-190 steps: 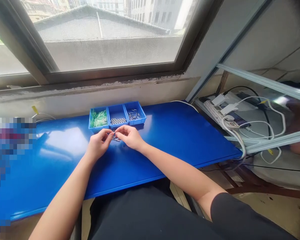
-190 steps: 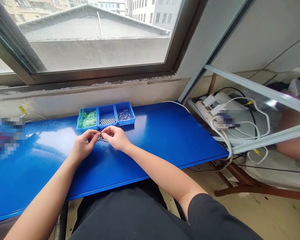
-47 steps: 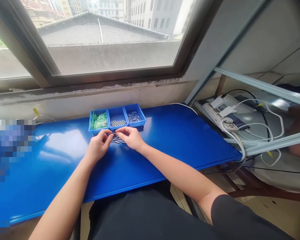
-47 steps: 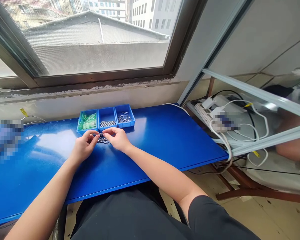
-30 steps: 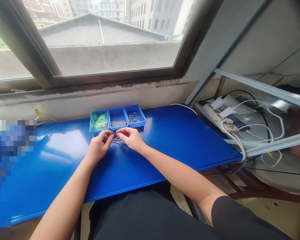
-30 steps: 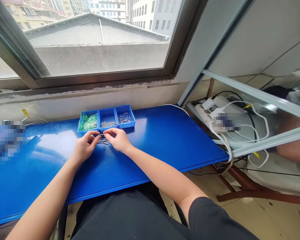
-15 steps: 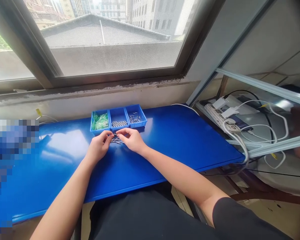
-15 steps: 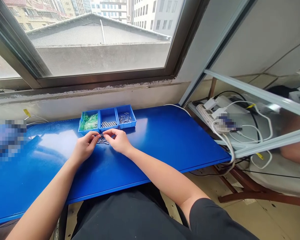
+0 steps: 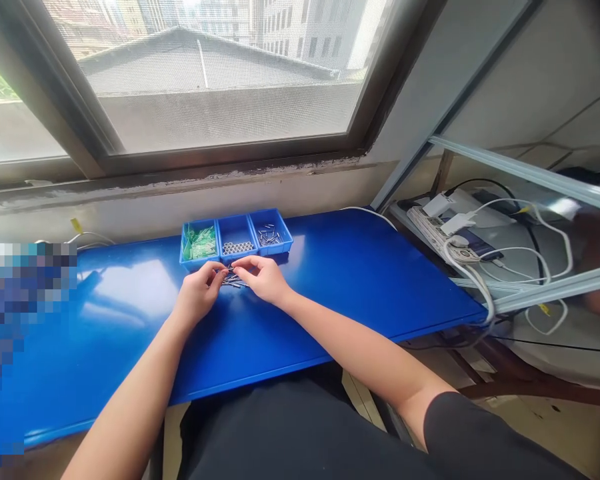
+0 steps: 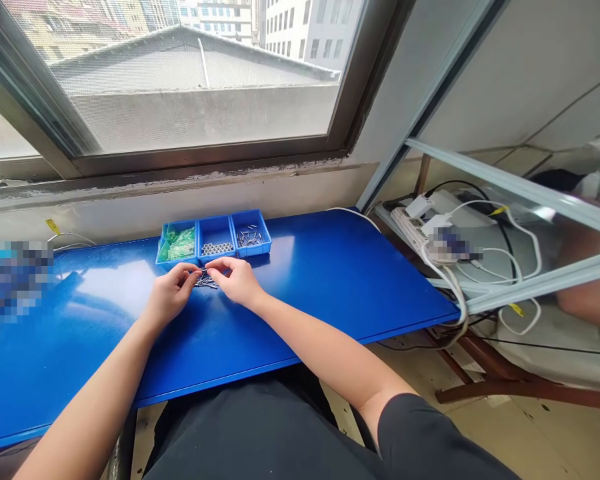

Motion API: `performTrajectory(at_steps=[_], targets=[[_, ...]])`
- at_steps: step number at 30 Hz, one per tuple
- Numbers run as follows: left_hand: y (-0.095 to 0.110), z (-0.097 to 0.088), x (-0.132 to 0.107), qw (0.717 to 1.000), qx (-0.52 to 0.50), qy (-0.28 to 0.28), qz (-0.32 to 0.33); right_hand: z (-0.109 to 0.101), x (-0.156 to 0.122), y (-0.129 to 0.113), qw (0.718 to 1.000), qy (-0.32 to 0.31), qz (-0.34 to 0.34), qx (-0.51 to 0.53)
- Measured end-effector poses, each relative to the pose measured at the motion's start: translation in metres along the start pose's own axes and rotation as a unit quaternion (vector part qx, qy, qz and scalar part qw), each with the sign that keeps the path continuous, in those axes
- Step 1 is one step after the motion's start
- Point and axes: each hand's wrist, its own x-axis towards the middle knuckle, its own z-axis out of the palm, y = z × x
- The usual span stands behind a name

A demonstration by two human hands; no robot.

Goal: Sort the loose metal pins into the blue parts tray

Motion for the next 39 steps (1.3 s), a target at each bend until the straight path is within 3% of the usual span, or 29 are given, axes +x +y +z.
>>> performTrajectory(at_steps=[39], targets=[[0.0007, 0.0019, -0.0007, 1.0, -0.023, -0.001, 0.001, 0.0001, -0.0003, -0.0023, 1.0, -0.005, 0.015, 0.018]])
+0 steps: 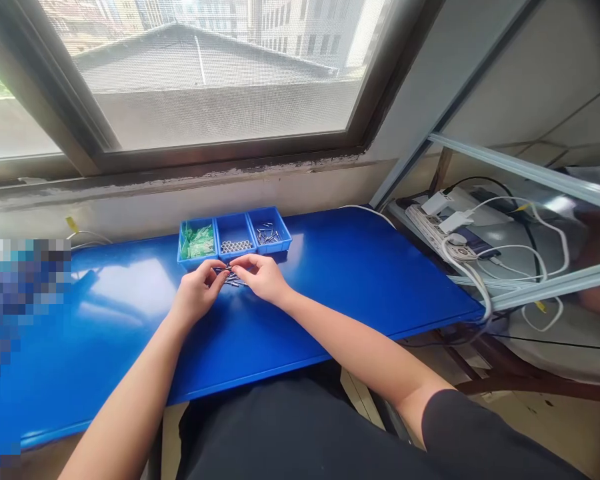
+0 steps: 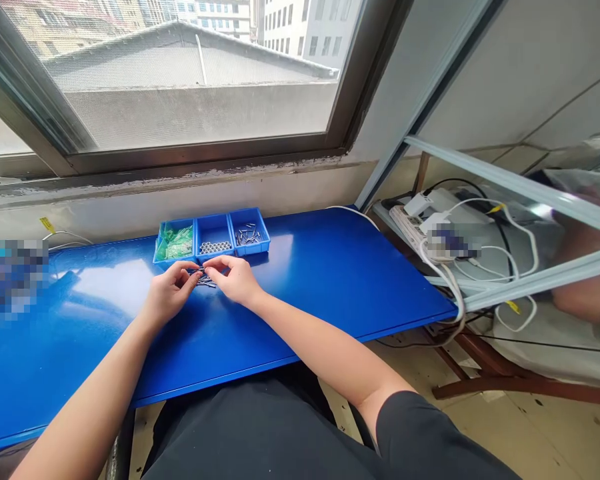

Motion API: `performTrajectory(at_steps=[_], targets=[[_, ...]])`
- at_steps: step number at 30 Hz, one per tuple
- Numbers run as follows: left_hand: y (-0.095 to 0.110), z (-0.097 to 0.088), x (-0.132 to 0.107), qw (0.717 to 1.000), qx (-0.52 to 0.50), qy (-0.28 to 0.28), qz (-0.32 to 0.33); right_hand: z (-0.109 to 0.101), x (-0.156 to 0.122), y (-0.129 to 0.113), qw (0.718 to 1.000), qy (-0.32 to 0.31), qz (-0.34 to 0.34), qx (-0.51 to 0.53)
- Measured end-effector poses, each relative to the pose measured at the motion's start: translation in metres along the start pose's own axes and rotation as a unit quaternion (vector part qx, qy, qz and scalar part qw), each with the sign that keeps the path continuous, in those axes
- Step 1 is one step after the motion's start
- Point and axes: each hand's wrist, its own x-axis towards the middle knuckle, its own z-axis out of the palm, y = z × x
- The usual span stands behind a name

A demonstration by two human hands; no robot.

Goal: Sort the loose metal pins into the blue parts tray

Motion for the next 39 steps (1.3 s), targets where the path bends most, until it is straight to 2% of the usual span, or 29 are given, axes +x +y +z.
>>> performTrajectory(at_steps=[39], targets=[[0.0028, -0.0039, 0.0018, 1.0, 0.019, 0.005, -0.008, -0.0007, -0.0004, 0.0004, 1.0, 0.0, -0.006, -0.01]])
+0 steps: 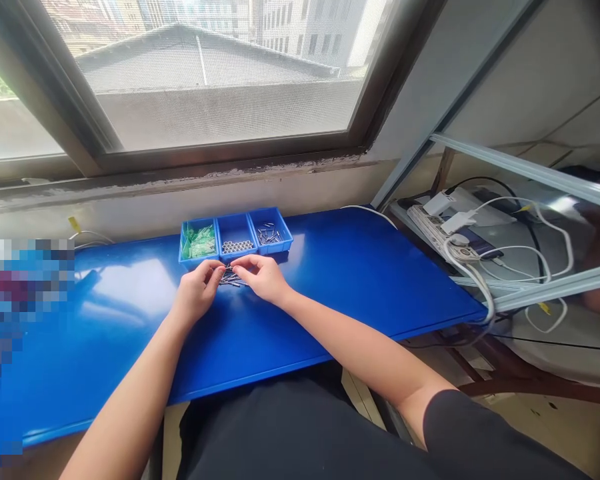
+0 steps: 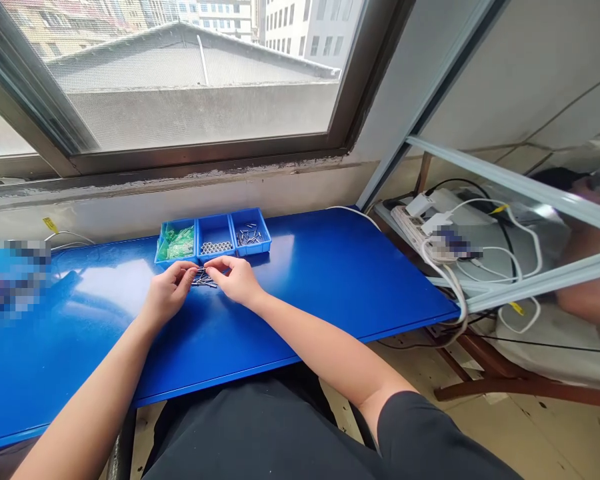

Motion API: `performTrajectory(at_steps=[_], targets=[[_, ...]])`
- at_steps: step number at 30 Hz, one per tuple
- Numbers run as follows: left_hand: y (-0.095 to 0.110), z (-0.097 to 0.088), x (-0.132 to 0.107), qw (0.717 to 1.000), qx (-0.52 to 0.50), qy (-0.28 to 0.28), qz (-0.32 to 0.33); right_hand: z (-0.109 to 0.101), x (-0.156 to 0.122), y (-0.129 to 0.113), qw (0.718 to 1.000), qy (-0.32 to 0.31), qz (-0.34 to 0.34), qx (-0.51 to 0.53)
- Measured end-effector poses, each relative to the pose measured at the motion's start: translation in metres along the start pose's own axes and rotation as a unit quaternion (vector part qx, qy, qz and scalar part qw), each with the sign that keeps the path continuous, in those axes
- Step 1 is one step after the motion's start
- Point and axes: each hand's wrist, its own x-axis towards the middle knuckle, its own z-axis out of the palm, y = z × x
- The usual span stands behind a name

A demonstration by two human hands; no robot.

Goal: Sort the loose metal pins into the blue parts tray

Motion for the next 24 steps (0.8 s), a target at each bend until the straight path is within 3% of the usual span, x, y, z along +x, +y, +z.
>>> performTrajectory(at_steps=[24], targets=[[-0.0008, 0.0004, -0.0006, 1.0, 0.008, 0.001, 0.01, -0.0002, -0.0004, -0.0014, 1.0, 0.005, -0.012, -0.01]])
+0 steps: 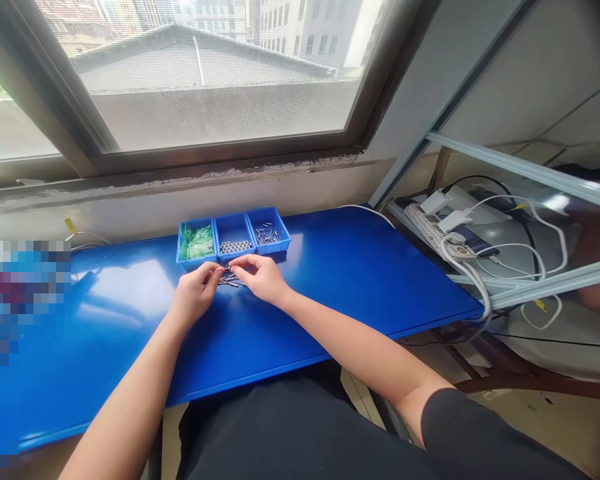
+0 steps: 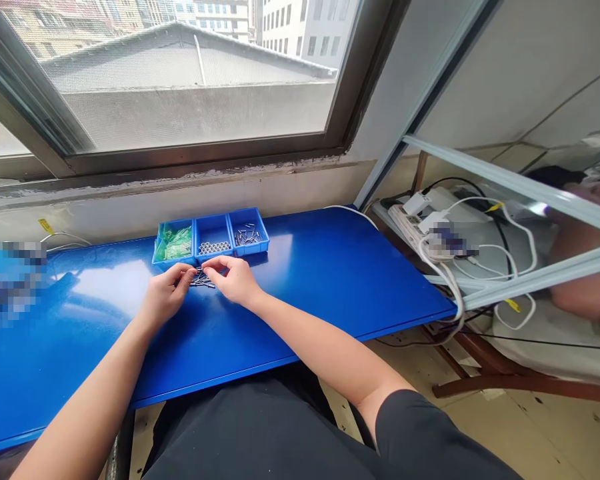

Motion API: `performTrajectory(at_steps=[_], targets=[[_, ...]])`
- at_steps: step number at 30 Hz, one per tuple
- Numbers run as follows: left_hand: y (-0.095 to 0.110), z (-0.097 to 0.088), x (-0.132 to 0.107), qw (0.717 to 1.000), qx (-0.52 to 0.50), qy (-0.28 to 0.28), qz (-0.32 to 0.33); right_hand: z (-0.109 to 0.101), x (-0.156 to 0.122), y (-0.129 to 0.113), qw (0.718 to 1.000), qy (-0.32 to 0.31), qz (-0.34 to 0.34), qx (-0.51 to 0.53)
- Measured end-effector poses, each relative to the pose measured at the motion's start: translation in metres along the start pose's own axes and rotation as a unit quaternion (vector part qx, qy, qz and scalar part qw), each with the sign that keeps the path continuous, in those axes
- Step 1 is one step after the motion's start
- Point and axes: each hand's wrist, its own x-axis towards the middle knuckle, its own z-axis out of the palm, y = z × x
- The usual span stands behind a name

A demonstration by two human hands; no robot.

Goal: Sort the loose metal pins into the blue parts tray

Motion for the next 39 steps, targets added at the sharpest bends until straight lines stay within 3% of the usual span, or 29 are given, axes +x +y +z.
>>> performTrajectory(at_steps=[39], targets=[[-0.0007, 0.0014, 0.0001, 1.0, -0.014, -0.006, 0.004, 0.0027, 0.0005, 0.0038, 1.0, -0.006, -0.002, 0.007]])
